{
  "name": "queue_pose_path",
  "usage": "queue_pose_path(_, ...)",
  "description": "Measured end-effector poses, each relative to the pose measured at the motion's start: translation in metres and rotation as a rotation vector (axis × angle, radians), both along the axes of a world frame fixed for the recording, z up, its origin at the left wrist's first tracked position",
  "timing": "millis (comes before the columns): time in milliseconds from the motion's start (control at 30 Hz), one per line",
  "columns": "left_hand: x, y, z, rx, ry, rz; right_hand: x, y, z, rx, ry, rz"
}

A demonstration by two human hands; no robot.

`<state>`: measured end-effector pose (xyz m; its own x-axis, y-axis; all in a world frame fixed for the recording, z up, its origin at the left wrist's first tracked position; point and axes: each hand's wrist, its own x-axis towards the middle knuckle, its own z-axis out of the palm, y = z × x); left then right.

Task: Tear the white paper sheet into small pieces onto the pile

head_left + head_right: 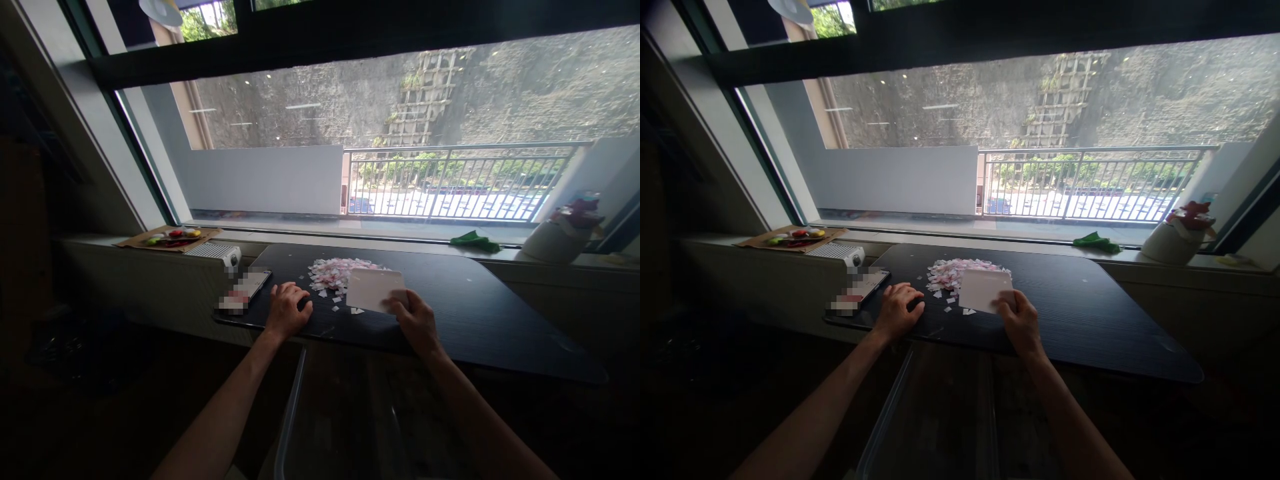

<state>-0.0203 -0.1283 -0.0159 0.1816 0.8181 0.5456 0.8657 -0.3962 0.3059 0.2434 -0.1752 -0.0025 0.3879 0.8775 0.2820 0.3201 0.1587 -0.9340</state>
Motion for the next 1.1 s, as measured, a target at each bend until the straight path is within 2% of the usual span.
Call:
queue_pose_path(67,0.0,0.0,0.0,0.006,-0.006,0.0,0.006,-0.003,0.0,-0.036,-0.035,-0.008)
queue_pose_path(233,-0.001,0.0,-0.001,0.027,-0.011,-0.012,0.038,-0.012,0.001,-0.145,-0.016,-0.171)
queue_pose_path(367,-0.001,0.001,-0.002,0.033,0.002,-0.01,0.042,-0.008,0.005,-0.126,0.073,-0.142)
queue_pose_path(500,-0.003,0.002,-0.003,0.047,0.011,-0.009,0.04,-0.001,0.009,-0.153,0.002,-0.112)
queue_pose_path(633,-0.003,0.002,-0.003,0.051,0.008,-0.016,0.073,-0.015,0.008,-0.227,-0.069,-0.188)
queue_pose_path(733,-0.003,0.002,-0.002,0.048,0.014,-0.026,0.106,-0.03,0.009,-0.288,0.007,-0.16)
queue_pose_path(800,-0.003,0.002,-0.002,0.053,0.01,-0.022,0.118,-0.033,0.009,-0.271,0.064,-0.148)
queue_pose_path(933,-0.005,0.003,-0.003,0.057,0.02,-0.022,0.119,-0.023,0.01,-0.214,0.126,-0.129)
queue_pose_path(1100,-0.008,0.006,-0.004,0.068,0.062,-0.021,0.112,-0.013,0.019,-0.338,0.134,0.008)
